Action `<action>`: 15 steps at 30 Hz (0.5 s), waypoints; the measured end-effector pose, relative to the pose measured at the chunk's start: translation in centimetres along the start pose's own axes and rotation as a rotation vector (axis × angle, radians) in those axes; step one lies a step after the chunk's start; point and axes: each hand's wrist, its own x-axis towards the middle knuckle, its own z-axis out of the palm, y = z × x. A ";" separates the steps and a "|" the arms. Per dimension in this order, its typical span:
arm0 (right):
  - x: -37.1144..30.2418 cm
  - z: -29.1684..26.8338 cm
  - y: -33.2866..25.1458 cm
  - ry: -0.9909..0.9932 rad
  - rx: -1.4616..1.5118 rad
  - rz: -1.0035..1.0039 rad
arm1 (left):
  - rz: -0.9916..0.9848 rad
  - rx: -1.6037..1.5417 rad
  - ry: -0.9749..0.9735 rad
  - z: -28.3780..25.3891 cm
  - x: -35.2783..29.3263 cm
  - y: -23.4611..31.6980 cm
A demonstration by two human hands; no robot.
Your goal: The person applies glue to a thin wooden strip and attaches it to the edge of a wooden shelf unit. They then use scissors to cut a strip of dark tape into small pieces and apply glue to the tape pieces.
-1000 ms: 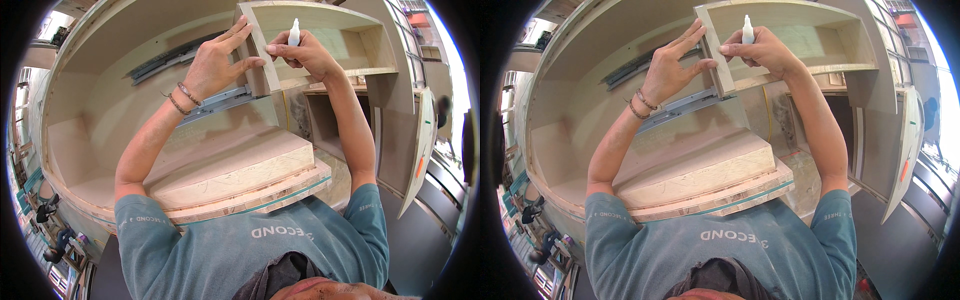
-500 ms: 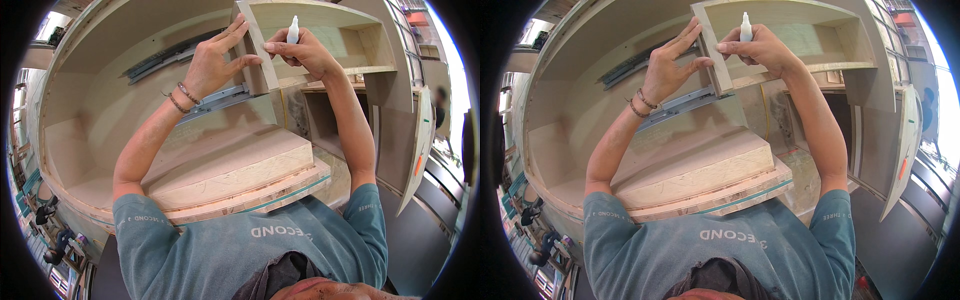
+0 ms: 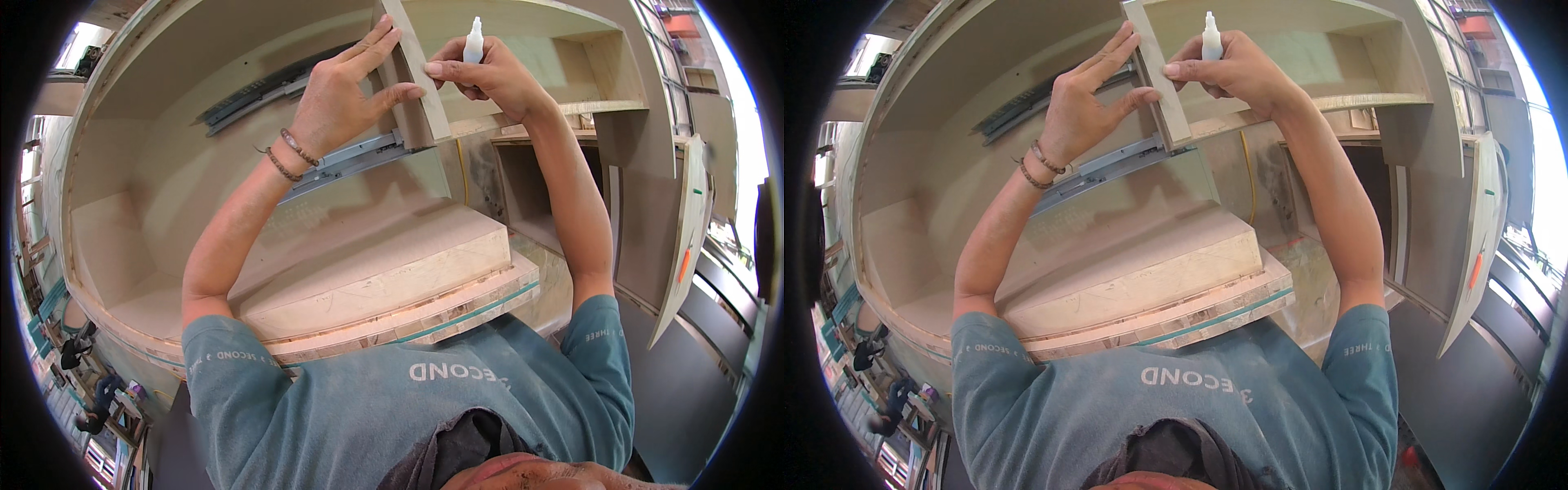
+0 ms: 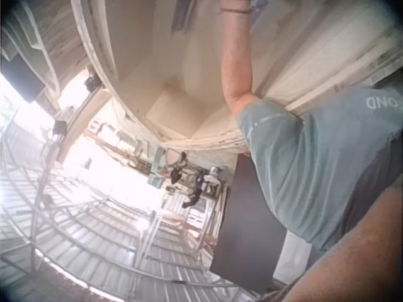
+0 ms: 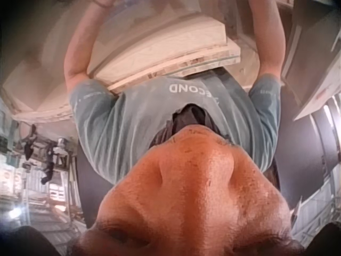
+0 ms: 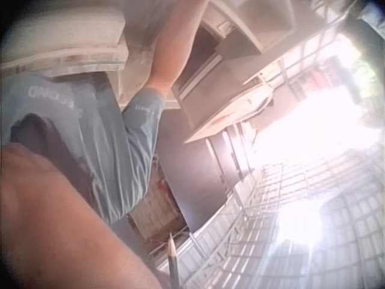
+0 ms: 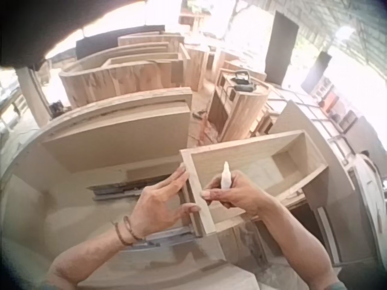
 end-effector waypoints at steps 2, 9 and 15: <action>-0.1 0.0 0.1 -0.003 0.004 -0.012 | 0.006 0.018 0.000 0.0 0.0 0.1; 0.0 -0.2 0.4 -0.001 -0.017 -0.014 | -0.036 0.106 -0.138 -1.3 0.7 1.5; 0.0 -0.3 0.9 -0.003 -0.069 -0.082 | -0.095 0.215 -0.230 -1.8 1.5 4.2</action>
